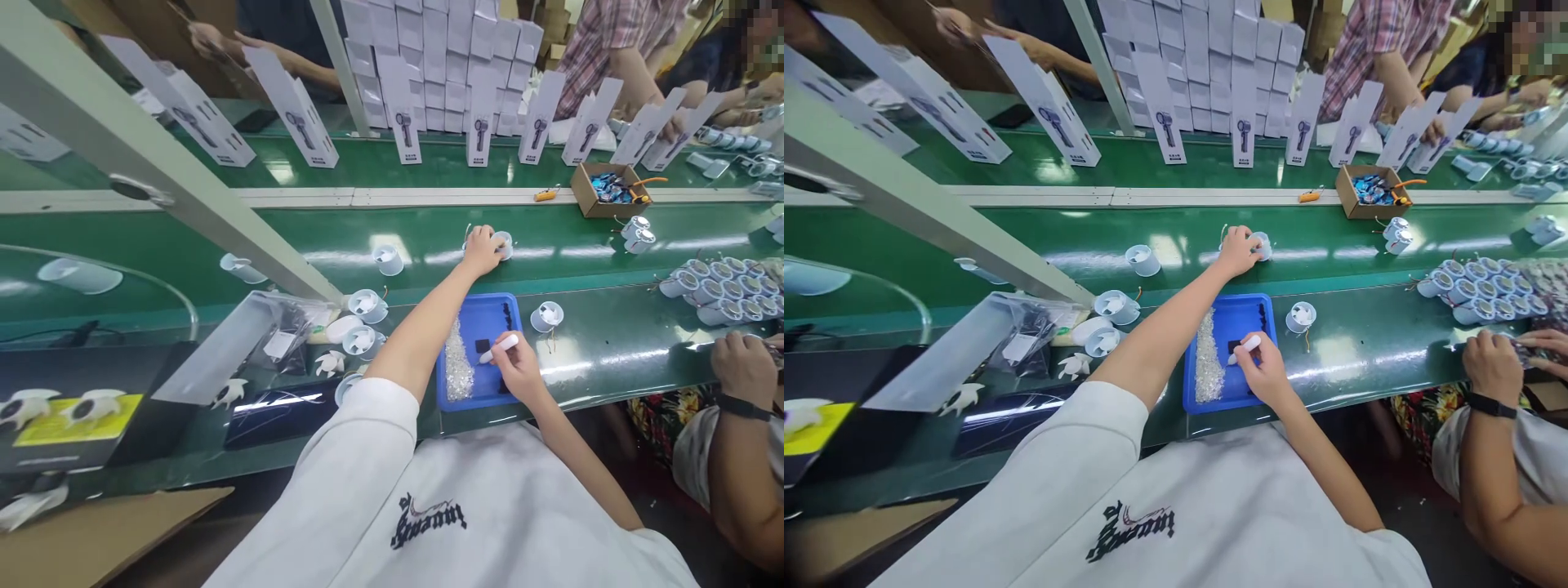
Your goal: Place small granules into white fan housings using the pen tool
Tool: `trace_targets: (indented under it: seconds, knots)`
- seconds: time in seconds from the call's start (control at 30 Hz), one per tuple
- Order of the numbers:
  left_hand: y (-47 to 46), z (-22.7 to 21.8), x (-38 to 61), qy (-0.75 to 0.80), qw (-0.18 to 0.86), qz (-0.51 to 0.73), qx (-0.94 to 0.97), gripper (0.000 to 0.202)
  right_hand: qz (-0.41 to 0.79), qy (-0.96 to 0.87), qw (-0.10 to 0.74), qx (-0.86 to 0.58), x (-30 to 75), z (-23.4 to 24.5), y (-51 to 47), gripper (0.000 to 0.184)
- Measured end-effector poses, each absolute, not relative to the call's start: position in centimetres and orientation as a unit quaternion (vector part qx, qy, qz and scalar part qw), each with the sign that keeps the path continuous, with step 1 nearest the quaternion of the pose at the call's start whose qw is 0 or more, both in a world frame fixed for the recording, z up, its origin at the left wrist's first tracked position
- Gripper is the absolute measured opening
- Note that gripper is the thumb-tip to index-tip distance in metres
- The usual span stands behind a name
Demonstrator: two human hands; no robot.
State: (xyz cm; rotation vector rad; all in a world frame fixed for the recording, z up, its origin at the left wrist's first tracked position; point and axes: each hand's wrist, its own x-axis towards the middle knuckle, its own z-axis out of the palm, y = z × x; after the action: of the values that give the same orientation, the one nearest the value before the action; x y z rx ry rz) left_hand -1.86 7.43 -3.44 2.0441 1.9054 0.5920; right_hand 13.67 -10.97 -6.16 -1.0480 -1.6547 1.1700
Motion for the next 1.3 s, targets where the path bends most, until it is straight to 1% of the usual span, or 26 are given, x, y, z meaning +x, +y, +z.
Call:
trace_targets:
  seconds: [0.13,0.27,0.4,0.5,0.57,0.67,0.8,0.87,1.07,1.3]
  knots:
    - [8.3,-2.0,-1.2,0.64,0.148,0.412,0.632,0.017,0.463,-0.677,0.399,-0.411,13.7,-6.0,-10.9,0.031]
    - [8.4,1.0,-0.6,0.544,0.176,0.574,0.586,0.01,0.452,-0.7,0.38,-0.403,13.6,-5.8,-10.7,0.026]
    - [6.4,3.5,-1.0,0.468,0.211,0.688,0.514,0.024,0.434,-0.721,0.377,-0.387,13.5,-5.7,-10.6,0.017]
    - [3.8,4.2,-1.8,0.446,0.232,0.711,0.491,0.031,0.381,-0.746,0.393,-0.379,13.5,-5.4,-10.6,0.012]
    - [2.0,4.3,-2.4,0.442,0.257,0.715,0.477,0.031,0.356,-0.769,0.385,-0.366,13.7,-5.2,-10.5,0.012]
    - [-0.3,4.2,-3.2,0.434,0.31,0.729,0.43,0.03,0.349,-0.782,0.372,-0.359,14.2,-4.9,-10.3,0.011]
    - [-2.0,4.2,-4.1,0.397,0.366,0.745,0.392,0.029,0.316,-0.718,0.455,-0.422,15.3,-5.4,-9.9,0.014]
    - [-2.1,4.2,-4.6,0.373,0.38,0.754,0.384,0.029,0.306,-0.696,0.478,-0.439,15.7,-5.9,-9.6,0.015]
    - [-2.0,4.2,-5.2,0.34,0.395,0.756,0.396,0.033,0.282,-0.714,0.46,-0.447,15.7,-6.6,-9.2,0.015]
    - [-2.5,4.7,-5.1,0.351,0.416,0.761,0.352,0.029,0.263,-0.713,0.452,-0.468,15.5,-7.0,-9.2,0.018]
